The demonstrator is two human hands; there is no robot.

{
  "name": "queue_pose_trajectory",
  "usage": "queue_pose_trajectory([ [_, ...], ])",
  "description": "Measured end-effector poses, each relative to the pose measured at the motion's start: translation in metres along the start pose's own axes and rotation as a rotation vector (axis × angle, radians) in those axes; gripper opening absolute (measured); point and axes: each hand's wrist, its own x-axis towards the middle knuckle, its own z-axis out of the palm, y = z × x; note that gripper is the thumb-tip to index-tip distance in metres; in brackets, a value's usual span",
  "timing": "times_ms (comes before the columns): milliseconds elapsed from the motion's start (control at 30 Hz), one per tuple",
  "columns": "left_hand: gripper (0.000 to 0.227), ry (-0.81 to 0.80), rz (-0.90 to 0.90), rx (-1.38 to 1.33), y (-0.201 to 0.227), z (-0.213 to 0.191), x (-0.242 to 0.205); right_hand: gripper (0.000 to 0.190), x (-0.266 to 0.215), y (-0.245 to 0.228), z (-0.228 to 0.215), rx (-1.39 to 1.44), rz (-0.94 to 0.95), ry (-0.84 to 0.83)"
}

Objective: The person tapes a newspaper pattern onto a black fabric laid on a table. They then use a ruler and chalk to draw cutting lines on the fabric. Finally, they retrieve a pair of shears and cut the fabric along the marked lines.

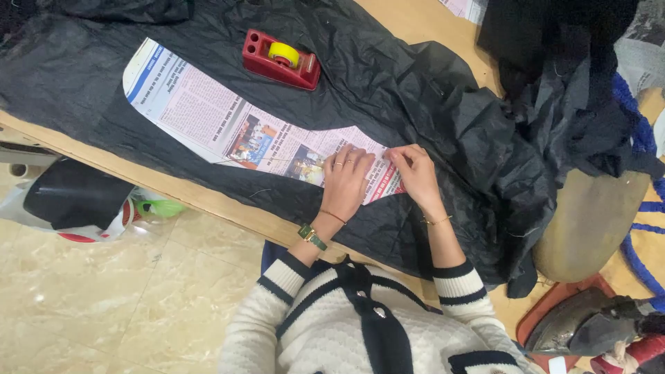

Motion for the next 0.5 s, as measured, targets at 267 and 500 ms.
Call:
queue_pose_trajectory([
  [267, 0.039, 0.032, 0.136, 0.048, -0.009, 0.004, -0.008, 0.023, 0.001, -0.001, 0.0, -0.032, -0.008, 0.0],
  [500, 0.035, 0.021, 0.139, 0.046, -0.011, 0.002, -0.01, 0.021, 0.003, 0.0, 0.0, -0.072, -0.022, 0.001],
])
